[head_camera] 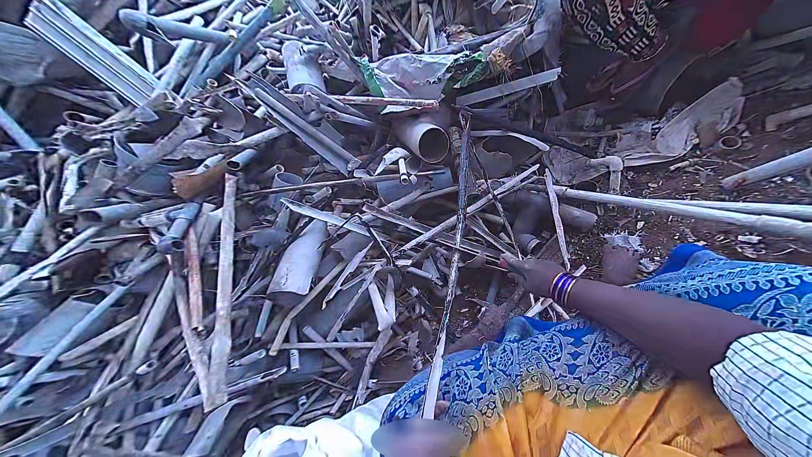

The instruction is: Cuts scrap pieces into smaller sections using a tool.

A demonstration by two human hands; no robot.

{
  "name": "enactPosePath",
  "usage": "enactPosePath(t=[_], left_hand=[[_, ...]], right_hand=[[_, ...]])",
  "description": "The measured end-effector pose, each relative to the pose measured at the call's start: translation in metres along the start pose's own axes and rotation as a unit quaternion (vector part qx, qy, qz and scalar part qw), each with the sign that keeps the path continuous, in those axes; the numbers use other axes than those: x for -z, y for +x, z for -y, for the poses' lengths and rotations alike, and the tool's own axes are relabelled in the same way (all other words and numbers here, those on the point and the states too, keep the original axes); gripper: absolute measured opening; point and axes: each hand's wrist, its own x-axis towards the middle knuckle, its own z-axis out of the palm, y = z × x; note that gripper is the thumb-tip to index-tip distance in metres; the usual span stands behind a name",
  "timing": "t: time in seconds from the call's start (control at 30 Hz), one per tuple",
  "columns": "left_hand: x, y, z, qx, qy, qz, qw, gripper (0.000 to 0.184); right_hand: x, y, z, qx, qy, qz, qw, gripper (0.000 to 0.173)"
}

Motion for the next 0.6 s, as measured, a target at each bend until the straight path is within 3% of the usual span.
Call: enactPosePath(t=[0.03,0.1,0.2,0.27,0.37,0.6], left_hand=[[-0.002,-0.001,0.0,-0.002,0.005,-0.009,1.0,0.045],[0.005,-0.005,-0.004,0.009,0.014,0.017,1.0,0.047],[0.022,-0.008,-0.012,0.028,0.023,0.059,0.998,0.05],[0.023,-0.006,-0.013,0.036,0.005,0.068,0.997,0.05],[0.024,0.001,-0.011,0.044,-0.015,0.077,0.996,0.048],[0.025,-0.002,-0.013,0.033,-0.018,0.098,0.995,0.045]], right_hand=[[0.006,0.005,-0.005,-0.042,0.017,-0.013,0.999,0.057],[0.004,-0.003,0.01,-0.025,0.026,-0.006,0.999,0.058],[-0.013,-0.032,0.055,0.157,-0.04,0.065,0.985,0.054],[-0.021,-0.03,0.054,0.22,-0.073,0.062,0.971,0.051],[-0.025,-0.015,0.029,0.212,-0.095,0.054,0.971,0.051],[-0.024,-0.017,0.035,0.224,-0.094,0.029,0.97,0.052]])
